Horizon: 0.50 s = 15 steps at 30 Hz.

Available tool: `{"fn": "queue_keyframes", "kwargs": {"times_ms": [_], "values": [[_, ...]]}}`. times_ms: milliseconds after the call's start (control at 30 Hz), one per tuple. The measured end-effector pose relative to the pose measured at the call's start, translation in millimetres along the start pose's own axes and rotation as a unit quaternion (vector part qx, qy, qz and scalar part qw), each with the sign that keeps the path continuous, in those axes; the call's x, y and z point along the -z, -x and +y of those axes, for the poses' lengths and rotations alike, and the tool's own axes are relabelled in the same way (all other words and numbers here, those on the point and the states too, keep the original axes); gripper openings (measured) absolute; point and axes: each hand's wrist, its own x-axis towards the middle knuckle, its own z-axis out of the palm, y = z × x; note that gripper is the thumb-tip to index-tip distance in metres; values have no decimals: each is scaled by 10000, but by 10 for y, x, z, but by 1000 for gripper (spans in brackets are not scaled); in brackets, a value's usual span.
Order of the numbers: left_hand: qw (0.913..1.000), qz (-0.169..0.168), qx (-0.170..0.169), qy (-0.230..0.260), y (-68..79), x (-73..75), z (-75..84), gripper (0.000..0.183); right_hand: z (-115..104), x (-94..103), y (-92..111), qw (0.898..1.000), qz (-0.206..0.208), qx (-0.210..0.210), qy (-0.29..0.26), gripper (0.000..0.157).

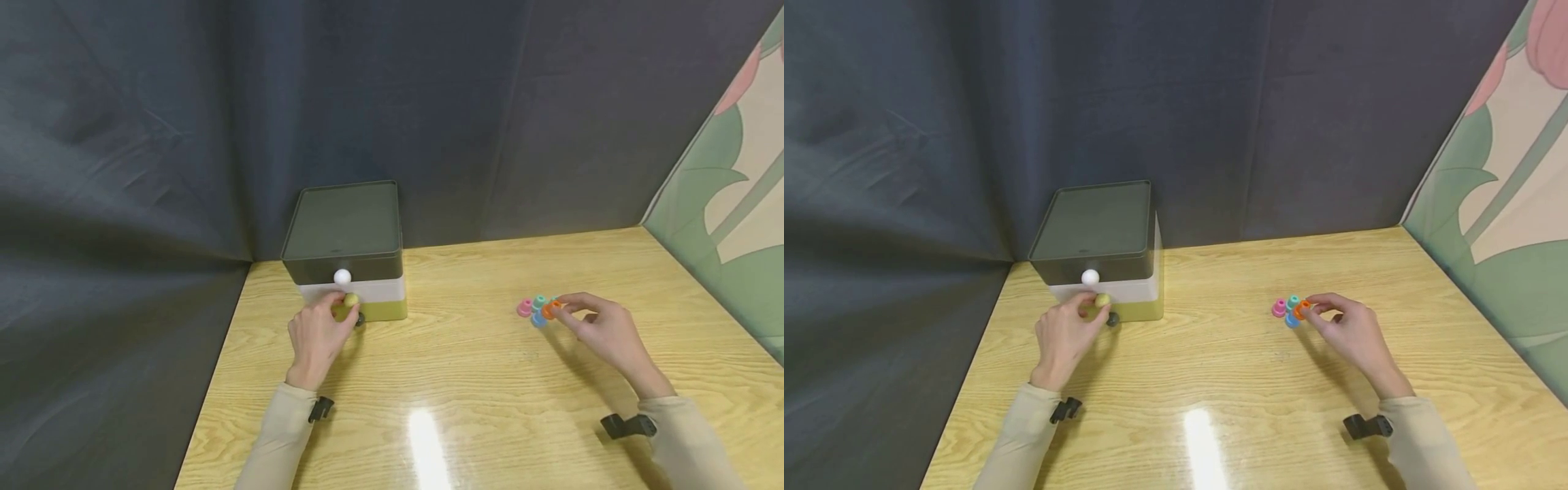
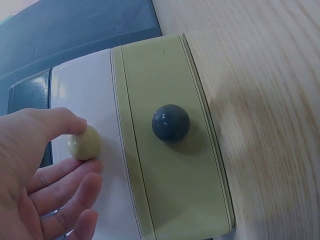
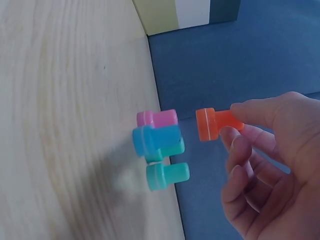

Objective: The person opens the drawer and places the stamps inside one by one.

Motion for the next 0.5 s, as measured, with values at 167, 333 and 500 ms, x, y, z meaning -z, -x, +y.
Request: {"fn": "queue_keyframes", "kwargs": {"times_ms": [167,333,500], "values": [[9999,89,-72,60,10,-1,-2,25,-91,23,10,10000,-55,20,18,38],[9998,156,-122,79,19,2,-13,25,-189,37,3,9999,-101,23,-30,38],[9996,242,-167,34,32,9,-19,23,-260,43,-11,9999,-135,32,-52,38]]}}
